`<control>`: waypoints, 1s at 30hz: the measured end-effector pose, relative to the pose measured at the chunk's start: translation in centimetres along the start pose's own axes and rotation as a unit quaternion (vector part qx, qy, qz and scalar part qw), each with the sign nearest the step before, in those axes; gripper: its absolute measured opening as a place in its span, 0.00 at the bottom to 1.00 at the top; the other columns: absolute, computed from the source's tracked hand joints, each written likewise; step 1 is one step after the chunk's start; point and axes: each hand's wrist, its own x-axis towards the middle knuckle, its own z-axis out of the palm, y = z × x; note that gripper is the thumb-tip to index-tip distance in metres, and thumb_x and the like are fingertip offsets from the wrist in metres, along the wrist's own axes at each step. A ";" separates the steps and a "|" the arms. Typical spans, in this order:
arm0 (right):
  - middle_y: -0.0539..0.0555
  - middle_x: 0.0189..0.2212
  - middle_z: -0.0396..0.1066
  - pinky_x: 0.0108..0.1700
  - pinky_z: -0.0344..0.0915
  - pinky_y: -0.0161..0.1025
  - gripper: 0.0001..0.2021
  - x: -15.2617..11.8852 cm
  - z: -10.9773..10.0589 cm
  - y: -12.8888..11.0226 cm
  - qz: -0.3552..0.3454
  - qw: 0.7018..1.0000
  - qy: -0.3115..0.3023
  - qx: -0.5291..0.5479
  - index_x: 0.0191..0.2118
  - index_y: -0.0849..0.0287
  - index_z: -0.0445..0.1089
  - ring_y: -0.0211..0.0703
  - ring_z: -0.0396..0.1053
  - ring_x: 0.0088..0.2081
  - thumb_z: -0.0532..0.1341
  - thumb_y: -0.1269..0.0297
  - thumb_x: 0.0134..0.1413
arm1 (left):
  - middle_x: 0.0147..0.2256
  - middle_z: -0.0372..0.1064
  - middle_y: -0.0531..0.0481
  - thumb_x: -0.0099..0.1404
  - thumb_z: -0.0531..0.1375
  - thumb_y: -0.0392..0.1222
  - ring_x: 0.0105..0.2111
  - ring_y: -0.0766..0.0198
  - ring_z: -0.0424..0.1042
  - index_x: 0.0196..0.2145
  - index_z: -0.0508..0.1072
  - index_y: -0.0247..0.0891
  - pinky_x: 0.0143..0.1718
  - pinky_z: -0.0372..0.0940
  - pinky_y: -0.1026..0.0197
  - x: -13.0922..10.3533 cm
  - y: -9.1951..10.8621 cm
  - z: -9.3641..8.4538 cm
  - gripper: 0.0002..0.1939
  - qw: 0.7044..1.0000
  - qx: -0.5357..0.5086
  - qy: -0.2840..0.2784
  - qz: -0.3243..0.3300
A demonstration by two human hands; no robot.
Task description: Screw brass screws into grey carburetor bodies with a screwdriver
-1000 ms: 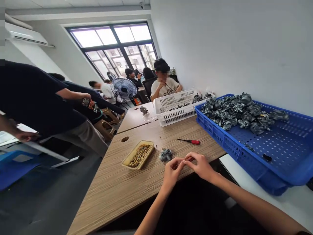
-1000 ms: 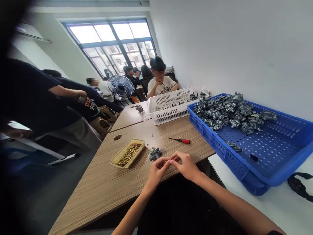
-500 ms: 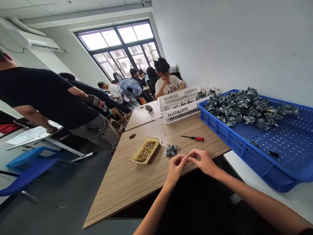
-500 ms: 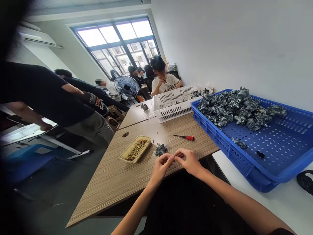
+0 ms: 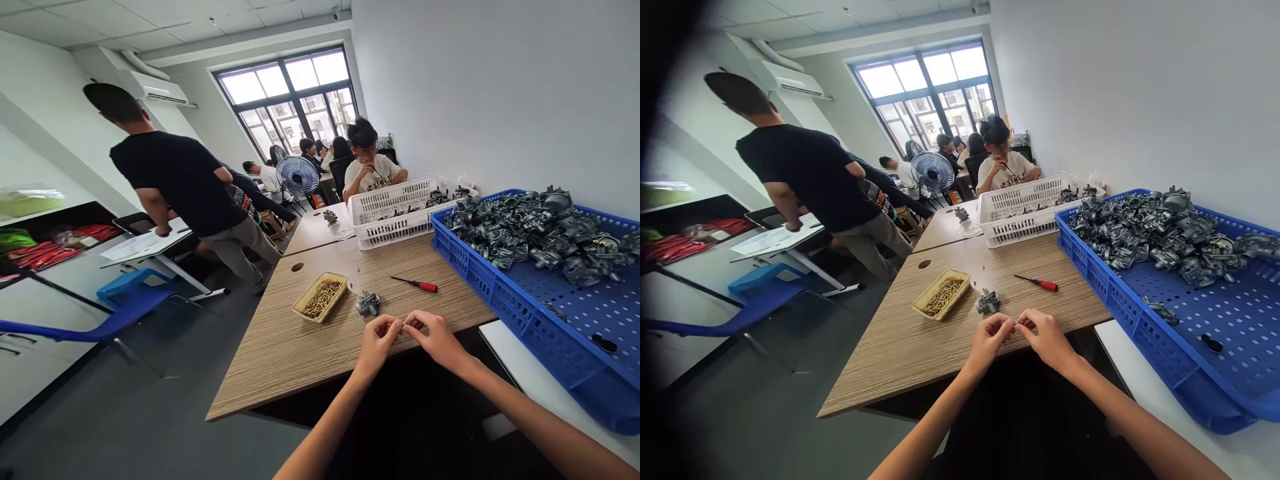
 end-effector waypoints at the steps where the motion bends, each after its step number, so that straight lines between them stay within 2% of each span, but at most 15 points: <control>1: 0.51 0.33 0.77 0.43 0.67 0.39 0.08 0.0 0.1 0.0 -0.006 1.000 -0.003 -0.007 0.35 0.55 0.72 0.43 0.73 0.37 0.60 0.60 0.64 | 0.21 0.66 0.52 0.59 0.67 0.64 0.23 0.70 0.61 0.28 0.76 0.33 0.26 0.57 0.65 -0.1 0.0 -0.1 0.27 1.000 -0.009 -0.003 -0.007; 5: 0.51 0.32 0.76 0.41 0.68 0.39 0.08 -0.1 0.5 -0.2 -0.015 1.000 -0.019 -0.012 0.35 0.54 0.72 0.44 0.73 0.36 0.60 0.59 0.64 | 0.22 0.66 0.53 0.56 0.68 0.67 0.22 0.70 0.61 0.28 0.74 0.34 0.26 0.58 0.65 -0.4 0.1 -0.6 0.29 0.998 -0.044 0.001 -0.040; 8: 0.52 0.31 0.75 0.40 0.68 0.40 0.09 -0.3 0.9 -0.5 -0.009 0.999 -0.028 -0.020 0.34 0.54 0.71 0.44 0.72 0.34 0.60 0.57 0.64 | 0.23 0.68 0.52 0.55 0.68 0.68 0.23 0.69 0.62 0.29 0.74 0.34 0.26 0.57 0.65 -1.2 0.0 -1.8 0.29 0.996 -0.062 0.015 -0.059; 11: 0.52 0.30 0.75 0.39 0.68 0.41 0.11 -0.7 1.4 -0.6 -0.003 0.998 -0.046 -0.050 0.33 0.54 0.71 0.45 0.72 0.33 0.59 0.55 0.65 | 0.24 0.69 0.51 0.55 0.67 0.69 0.23 0.69 0.62 0.29 0.74 0.34 0.26 0.56 0.65 -3.2 -0.3 -3.8 0.30 0.996 -0.059 0.030 -0.067; 14: 0.52 0.31 0.75 0.39 0.67 0.41 0.12 -0.5 2.3 -0.8 -0.001 0.993 -0.071 -0.096 0.33 0.53 0.70 0.45 0.72 0.34 0.57 0.55 0.66 | 0.24 0.70 0.49 0.58 0.66 0.68 0.24 0.69 0.63 0.28 0.74 0.34 0.27 0.56 0.65 -6.5 -1.1 -6.3 0.29 0.997 -0.018 0.019 -0.078; 16: 0.52 0.31 0.75 0.39 0.66 0.41 0.12 0.6 3.6 -1.4 -0.015 0.988 -0.079 -0.134 0.33 0.53 0.70 0.45 0.72 0.35 0.57 0.56 0.67 | 0.24 0.70 0.49 0.60 0.65 0.66 0.25 0.68 0.63 0.28 0.75 0.34 0.28 0.56 0.65 -8.9 -1.8 -7.8 0.28 0.995 0.001 -0.012 -0.095; 19: 0.53 0.33 0.75 0.40 0.64 0.41 0.11 4.3 6.6 -3.3 -0.054 0.978 -0.083 -0.182 0.33 0.54 0.69 0.45 0.72 0.35 0.57 0.58 0.67 | 0.24 0.71 0.49 0.59 0.66 0.68 0.24 0.69 0.63 0.28 0.76 0.34 0.28 0.55 0.65 -11.7 -2.7 -9.4 0.29 0.991 0.006 -0.027 -0.132; 23: 0.53 0.33 0.77 0.40 0.62 0.39 0.09 11.2 11.0 -6.6 -0.064 0.973 -0.071 -0.210 0.34 0.54 0.70 0.43 0.71 0.35 0.58 0.61 0.67 | 0.22 0.69 0.50 0.53 0.66 0.73 0.23 0.69 0.62 0.28 0.75 0.34 0.26 0.55 0.66 -13.1 -2.9 -10.9 0.33 0.986 -0.011 0.027 -0.163; 25: 0.55 0.34 0.77 0.41 0.62 0.39 0.08 13.8 12.4 -7.6 -0.059 0.974 -0.065 -0.208 0.35 0.55 0.71 0.44 0.72 0.37 0.59 0.62 0.66 | 0.22 0.68 0.50 0.50 0.67 0.74 0.21 0.69 0.61 0.28 0.75 0.35 0.24 0.54 0.66 -13.1 -2.6 -11.5 0.34 0.983 -0.029 0.055 -0.170; 27: 0.56 0.36 0.77 0.43 0.62 0.40 0.07 14.7 12.8 -7.8 -0.057 0.975 -0.061 -0.204 0.38 0.56 0.71 0.46 0.73 0.39 0.59 0.62 0.66 | 0.22 0.68 0.51 0.49 0.68 0.74 0.21 0.70 0.60 0.28 0.75 0.34 0.23 0.54 0.66 -12.9 -2.4 -12.1 0.34 0.981 -0.051 0.090 -0.163; 30: 0.56 0.38 0.77 0.44 0.63 0.40 0.07 12.2 12.0 -6.9 -0.068 0.976 -0.074 -0.194 0.41 0.56 0.71 0.45 0.73 0.40 0.56 0.64 0.68 | 0.22 0.66 0.52 0.49 0.68 0.73 0.20 0.72 0.59 0.28 0.75 0.34 0.23 0.54 0.66 -12.6 -2.5 -12.5 0.34 0.976 -0.079 0.152 -0.137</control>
